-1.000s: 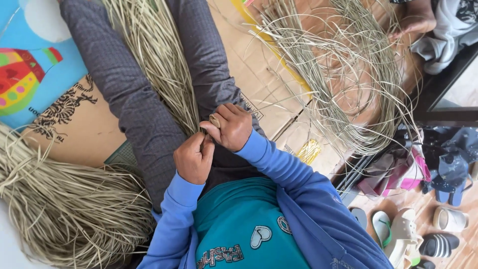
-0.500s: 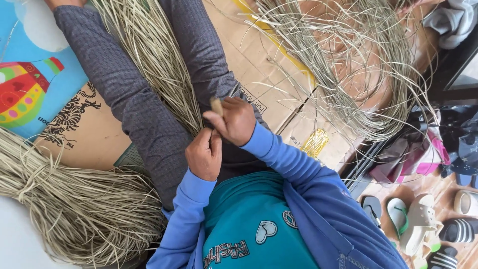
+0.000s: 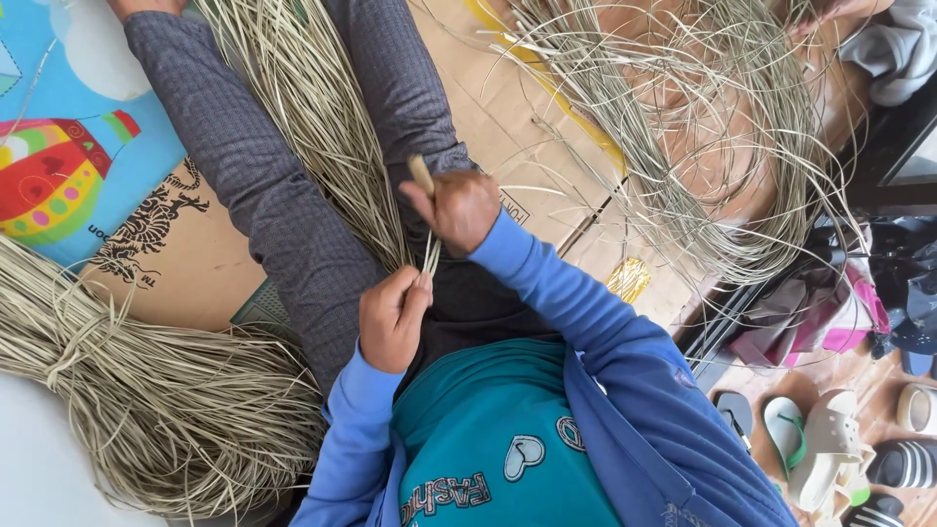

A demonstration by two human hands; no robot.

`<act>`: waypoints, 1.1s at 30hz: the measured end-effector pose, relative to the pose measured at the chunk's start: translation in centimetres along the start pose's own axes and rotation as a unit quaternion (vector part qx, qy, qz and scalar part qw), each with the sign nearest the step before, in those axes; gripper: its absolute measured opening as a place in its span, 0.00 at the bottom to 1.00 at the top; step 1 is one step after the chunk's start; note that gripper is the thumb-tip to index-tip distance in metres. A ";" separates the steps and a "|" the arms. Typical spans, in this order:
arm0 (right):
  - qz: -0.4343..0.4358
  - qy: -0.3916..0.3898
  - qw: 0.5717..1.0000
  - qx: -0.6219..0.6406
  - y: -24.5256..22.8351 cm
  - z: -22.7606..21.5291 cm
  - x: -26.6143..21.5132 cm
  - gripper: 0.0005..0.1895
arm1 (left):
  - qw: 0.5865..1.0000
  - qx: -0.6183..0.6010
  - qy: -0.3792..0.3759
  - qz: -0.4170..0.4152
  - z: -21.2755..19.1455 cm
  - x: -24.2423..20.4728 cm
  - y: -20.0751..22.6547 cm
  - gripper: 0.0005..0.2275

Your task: Stripping and cleaning individual straw fibers from a bundle using a small wooden tool while sitting on the floor.

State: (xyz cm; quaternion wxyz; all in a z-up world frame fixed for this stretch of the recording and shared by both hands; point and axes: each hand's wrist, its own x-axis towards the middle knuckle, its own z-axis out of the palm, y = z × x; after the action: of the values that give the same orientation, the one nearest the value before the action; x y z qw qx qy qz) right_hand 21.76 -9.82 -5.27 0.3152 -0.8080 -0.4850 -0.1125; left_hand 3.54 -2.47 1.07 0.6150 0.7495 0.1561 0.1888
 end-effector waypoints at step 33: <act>-0.181 -0.013 0.976 0.122 -3.3 -4.4 1.1 0.25 | 0.987 0.116 0.023 0.108 -0.6 0.9 1.8 0.19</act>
State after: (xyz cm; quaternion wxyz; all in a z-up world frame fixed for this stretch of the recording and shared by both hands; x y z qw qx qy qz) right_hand 20.05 -10.70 -0.06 0.3797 -0.6637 -0.6371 -0.0969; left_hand 4.08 -1.87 3.05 0.4961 0.8235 0.1093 0.2525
